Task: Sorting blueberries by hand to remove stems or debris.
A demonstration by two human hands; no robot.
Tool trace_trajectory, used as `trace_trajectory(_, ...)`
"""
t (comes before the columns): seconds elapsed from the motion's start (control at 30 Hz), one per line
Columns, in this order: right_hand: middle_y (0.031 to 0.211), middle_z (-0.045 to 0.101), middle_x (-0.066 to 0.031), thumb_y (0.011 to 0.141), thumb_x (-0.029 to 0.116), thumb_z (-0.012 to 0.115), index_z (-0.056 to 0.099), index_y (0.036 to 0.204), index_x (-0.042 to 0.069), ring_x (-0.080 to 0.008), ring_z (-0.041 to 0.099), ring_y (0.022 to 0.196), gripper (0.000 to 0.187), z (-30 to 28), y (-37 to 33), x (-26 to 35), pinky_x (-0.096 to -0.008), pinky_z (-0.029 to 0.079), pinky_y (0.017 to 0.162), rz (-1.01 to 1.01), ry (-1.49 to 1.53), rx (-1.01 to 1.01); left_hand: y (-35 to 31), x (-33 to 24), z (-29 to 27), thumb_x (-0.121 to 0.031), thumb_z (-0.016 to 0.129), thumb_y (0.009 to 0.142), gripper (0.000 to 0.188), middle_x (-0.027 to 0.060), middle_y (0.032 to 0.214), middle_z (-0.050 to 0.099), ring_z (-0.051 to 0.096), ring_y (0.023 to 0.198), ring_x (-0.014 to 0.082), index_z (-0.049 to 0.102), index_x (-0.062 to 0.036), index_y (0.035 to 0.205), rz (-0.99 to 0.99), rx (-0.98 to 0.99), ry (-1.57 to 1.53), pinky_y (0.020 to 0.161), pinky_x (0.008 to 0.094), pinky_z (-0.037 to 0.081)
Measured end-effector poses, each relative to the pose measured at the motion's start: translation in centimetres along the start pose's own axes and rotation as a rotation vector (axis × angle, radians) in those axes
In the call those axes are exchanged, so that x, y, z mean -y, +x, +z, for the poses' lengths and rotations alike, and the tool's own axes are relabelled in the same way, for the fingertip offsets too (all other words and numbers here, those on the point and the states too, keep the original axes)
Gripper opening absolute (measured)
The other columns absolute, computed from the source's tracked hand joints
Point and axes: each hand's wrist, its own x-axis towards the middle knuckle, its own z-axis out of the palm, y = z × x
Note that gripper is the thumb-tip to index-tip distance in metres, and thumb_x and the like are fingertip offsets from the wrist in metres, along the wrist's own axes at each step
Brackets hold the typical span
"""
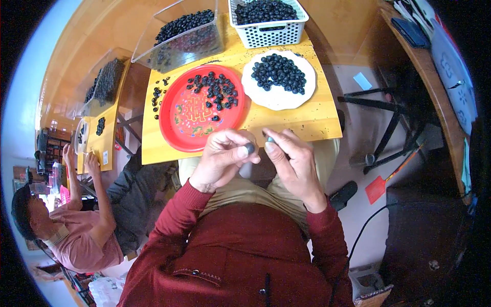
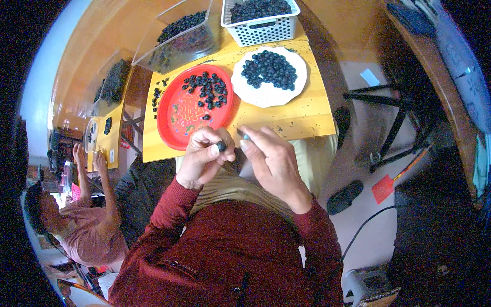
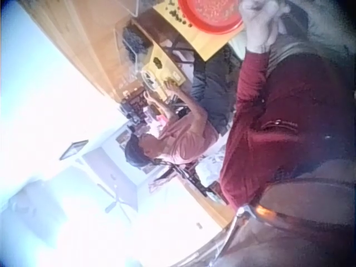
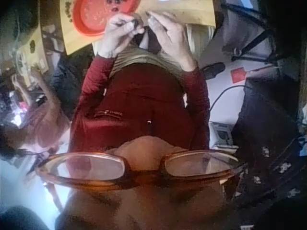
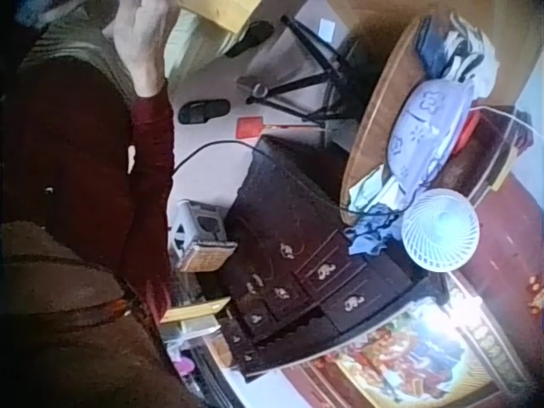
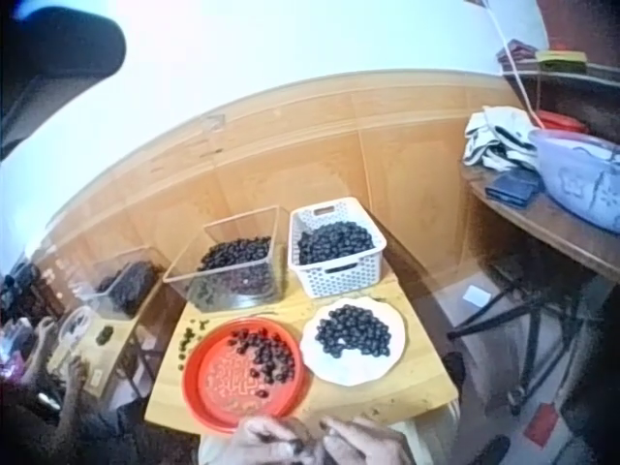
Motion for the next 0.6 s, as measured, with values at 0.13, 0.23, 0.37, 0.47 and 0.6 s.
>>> trace_trajectory(0.13, 0.089, 0.063, -0.0166, 0.096, 0.015, 0.058, 0.062, 0.114, -0.008, -0.0239, 0.063, 0.078, 0.029, -0.7, -0.1, 0.9, -0.0319, 0.049, 0.070, 0.031, 0.054, 0.011, 0.2, -0.4, 0.6, 0.002, 0.065, 0.088, 0.011, 0.0137, 0.095, 0.065, 0.067, 0.085, 0.0209, 0.063, 0.0012, 0.098, 0.009, -0.097, 0.056, 0.079, 0.0333, 0.059)
trace_trajectory(0.23, 0.092, 0.063, -0.0148, 0.095, 0.016, 0.061, 0.063, 0.113, -0.006, -0.0230, 0.063, 0.080, 0.029, -0.5, -0.1, 0.9, -0.0312, 0.049, 0.072, -0.013, 0.115, 0.011, 0.0, 0.1, 0.5, 0.003, 0.066, 0.088, 0.011, 0.0134, 0.097, 0.065, 0.067, 0.087, 0.0206, 0.063, 0.0008, 0.098, -0.008, -0.107, 0.019, 0.078, 0.0328, 0.059)
trace_trajectory(0.37, 0.091, 0.063, -0.0121, 0.092, 0.019, 0.066, 0.064, 0.107, -0.006, -0.0187, 0.062, 0.082, 0.029, 0.2, 0.0, 0.6, -0.0303, 0.048, 0.072, -0.008, 0.187, -0.004, -0.3, 0.9, 0.5, 0.003, 0.065, 0.087, 0.012, 0.0139, 0.102, 0.066, 0.067, 0.091, 0.0210, 0.063, 0.0002, 0.098, -0.050, -0.138, 0.012, 0.080, 0.0340, 0.059)
trace_trajectory(0.47, 0.088, 0.062, -0.0083, 0.091, 0.019, 0.067, 0.064, 0.104, -0.006, -0.0135, 0.060, 0.081, 0.028, 0.3, -0.4, -0.2, -0.0285, 0.048, 0.070, 0.053, 0.287, 0.023, -0.3, 1.1, 0.5, 0.005, 0.065, 0.087, 0.014, 0.0155, 0.110, 0.067, 0.067, 0.094, 0.0218, 0.063, -0.0001, 0.099, -0.057, -0.110, 0.017, 0.081, 0.0357, 0.060)
trace_trajectory(0.6, 0.085, 0.063, -0.0024, 0.093, 0.016, 0.065, 0.065, 0.103, -0.004, -0.0061, 0.057, 0.076, 0.023, 0.4, -0.4, 0.6, -0.0228, 0.047, 0.066, 0.264, 0.595, 0.071, -0.8, 0.6, 0.5, 0.005, 0.066, 0.086, 0.014, 0.0170, 0.116, 0.065, 0.068, 0.096, 0.0234, 0.064, 0.0003, 0.099, -0.105, -0.085, -0.023, 0.083, 0.0381, 0.059)
